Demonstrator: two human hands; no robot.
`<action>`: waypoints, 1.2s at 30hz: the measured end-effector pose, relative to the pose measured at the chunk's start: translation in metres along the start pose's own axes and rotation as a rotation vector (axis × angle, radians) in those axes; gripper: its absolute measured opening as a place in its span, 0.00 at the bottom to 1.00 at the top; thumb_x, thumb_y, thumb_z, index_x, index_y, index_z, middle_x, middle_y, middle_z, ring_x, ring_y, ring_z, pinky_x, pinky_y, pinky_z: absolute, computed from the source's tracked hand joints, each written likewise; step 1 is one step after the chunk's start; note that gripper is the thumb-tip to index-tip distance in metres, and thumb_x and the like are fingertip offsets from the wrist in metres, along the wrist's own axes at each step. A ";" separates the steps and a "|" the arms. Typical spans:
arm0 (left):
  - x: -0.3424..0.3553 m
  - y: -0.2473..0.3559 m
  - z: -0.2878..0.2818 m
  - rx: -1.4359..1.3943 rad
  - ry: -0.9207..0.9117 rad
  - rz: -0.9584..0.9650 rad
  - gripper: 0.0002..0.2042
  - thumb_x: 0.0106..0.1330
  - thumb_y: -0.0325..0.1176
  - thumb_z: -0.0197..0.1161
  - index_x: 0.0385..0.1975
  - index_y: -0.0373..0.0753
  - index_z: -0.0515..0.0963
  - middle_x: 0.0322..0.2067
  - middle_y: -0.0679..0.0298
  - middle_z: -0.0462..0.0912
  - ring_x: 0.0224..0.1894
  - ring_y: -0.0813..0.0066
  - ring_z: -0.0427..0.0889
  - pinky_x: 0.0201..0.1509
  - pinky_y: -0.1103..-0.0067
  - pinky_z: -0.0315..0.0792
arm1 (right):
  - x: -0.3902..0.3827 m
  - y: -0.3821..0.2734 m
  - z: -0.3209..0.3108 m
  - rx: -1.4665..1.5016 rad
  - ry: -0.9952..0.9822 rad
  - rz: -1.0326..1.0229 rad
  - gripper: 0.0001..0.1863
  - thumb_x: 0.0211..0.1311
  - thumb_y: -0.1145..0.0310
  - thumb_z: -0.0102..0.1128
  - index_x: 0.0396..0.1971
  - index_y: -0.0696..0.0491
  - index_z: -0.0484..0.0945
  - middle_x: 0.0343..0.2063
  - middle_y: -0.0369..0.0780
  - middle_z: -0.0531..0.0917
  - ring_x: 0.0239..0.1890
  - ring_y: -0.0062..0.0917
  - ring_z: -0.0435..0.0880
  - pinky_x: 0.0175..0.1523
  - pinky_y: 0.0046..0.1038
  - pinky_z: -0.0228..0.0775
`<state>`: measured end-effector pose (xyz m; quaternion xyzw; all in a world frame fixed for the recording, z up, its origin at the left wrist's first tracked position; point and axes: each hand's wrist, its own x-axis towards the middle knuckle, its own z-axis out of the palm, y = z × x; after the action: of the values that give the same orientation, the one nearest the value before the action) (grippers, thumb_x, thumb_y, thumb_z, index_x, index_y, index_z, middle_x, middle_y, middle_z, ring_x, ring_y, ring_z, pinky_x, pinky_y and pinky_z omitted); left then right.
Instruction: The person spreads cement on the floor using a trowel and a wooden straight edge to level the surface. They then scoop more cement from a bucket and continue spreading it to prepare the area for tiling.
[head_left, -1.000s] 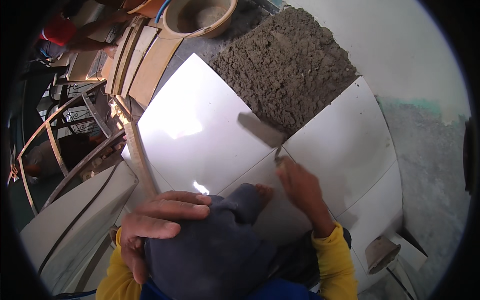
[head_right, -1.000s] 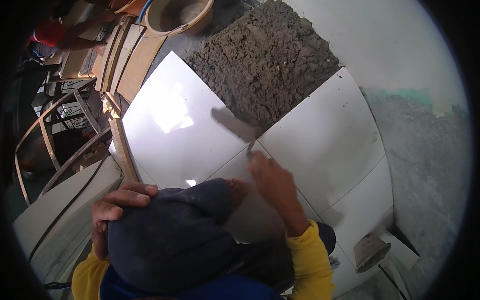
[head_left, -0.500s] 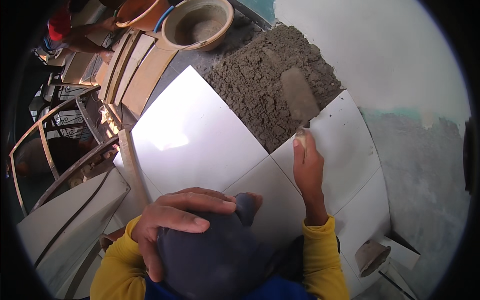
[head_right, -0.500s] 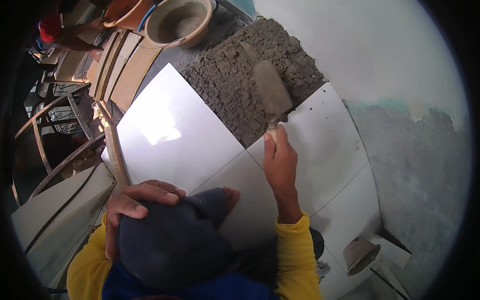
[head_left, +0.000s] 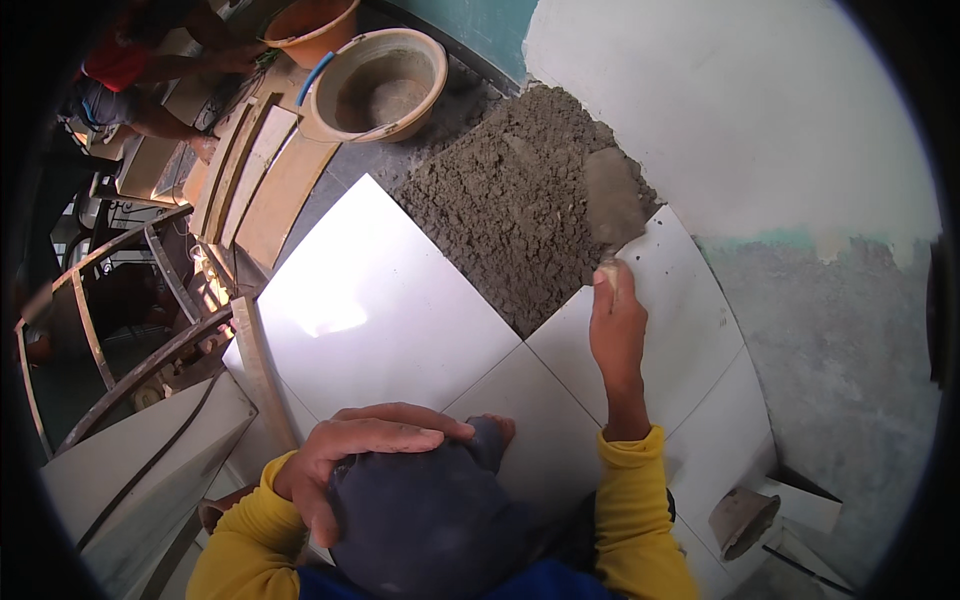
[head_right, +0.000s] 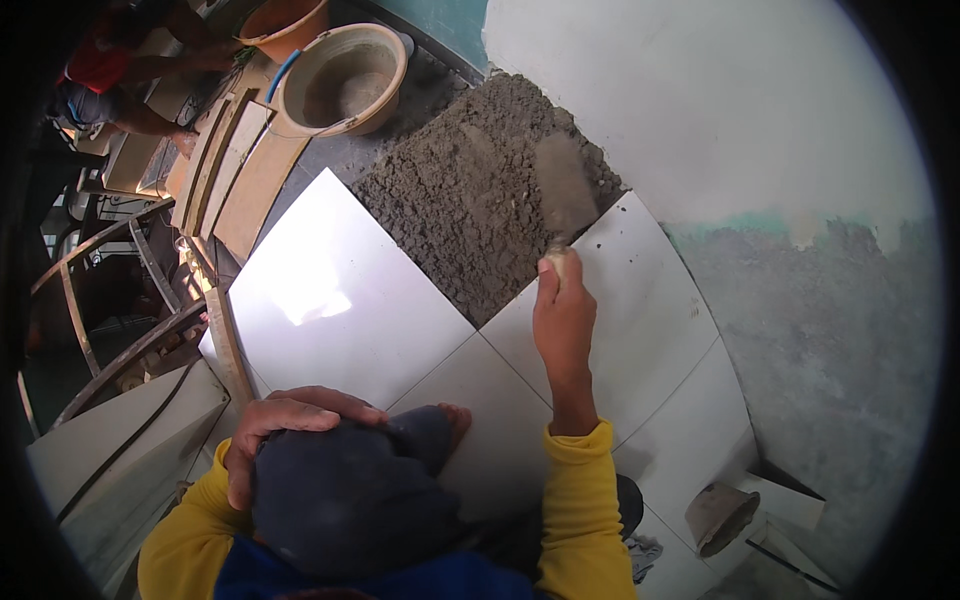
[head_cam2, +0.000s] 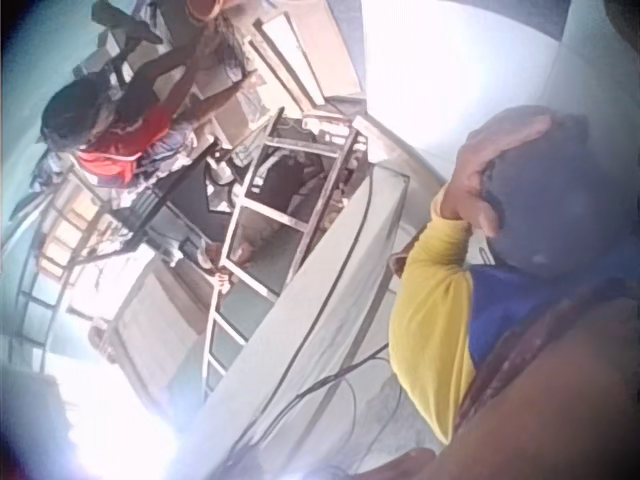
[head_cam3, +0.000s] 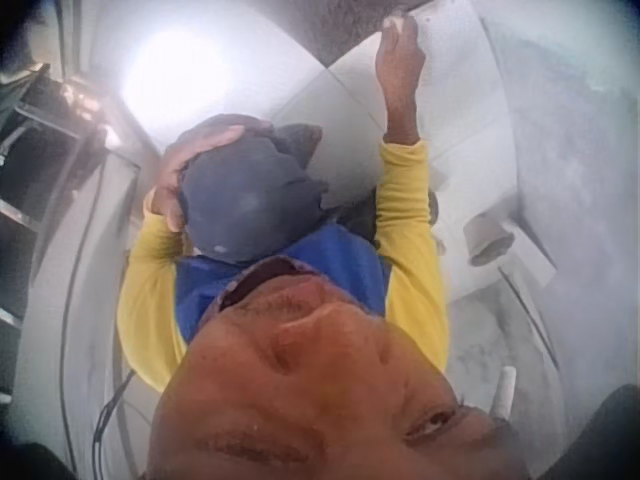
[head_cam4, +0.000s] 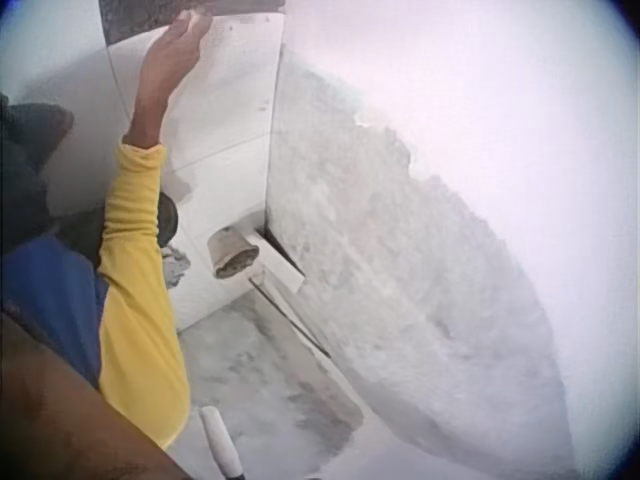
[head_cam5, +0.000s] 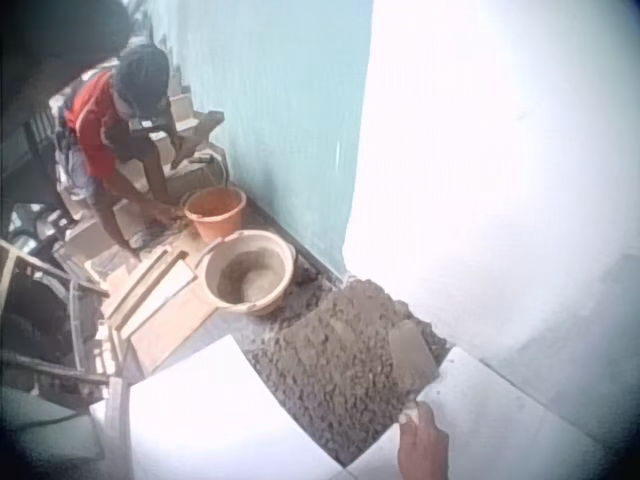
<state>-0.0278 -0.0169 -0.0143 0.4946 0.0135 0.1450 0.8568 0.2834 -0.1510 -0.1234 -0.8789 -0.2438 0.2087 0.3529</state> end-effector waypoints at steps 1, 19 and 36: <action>0.004 0.001 0.001 -0.003 0.011 -0.023 0.59 0.51 0.77 0.73 0.70 0.27 0.74 0.65 0.31 0.75 0.67 0.35 0.79 0.71 0.53 0.72 | -0.003 0.010 0.006 -0.125 -0.096 -0.014 0.21 0.81 0.56 0.53 0.61 0.55 0.72 0.39 0.58 0.88 0.45 0.60 0.86 0.49 0.56 0.77; 0.029 0.025 -0.008 0.366 0.014 -0.301 0.57 0.64 0.84 0.48 0.68 0.28 0.77 0.61 0.38 0.82 0.59 0.46 0.86 0.67 0.59 0.76 | 0.042 0.055 -0.005 -0.380 -0.124 -0.017 0.22 0.82 0.56 0.54 0.65 0.55 0.74 0.40 0.59 0.88 0.45 0.60 0.88 0.48 0.50 0.81; 0.057 0.080 0.033 0.744 -0.185 -0.005 0.27 0.61 0.52 0.75 0.50 0.34 0.89 0.49 0.47 0.89 0.52 0.46 0.87 0.57 0.58 0.81 | 0.010 0.050 -0.012 0.488 -0.102 0.388 0.20 0.83 0.50 0.50 0.58 0.50 0.77 0.23 0.32 0.75 0.17 0.15 0.73 0.19 0.24 0.65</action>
<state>0.0139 0.0076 0.0777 0.7828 -0.0110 0.0828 0.6166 0.3121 -0.1833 -0.1532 -0.7868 -0.0316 0.3681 0.4944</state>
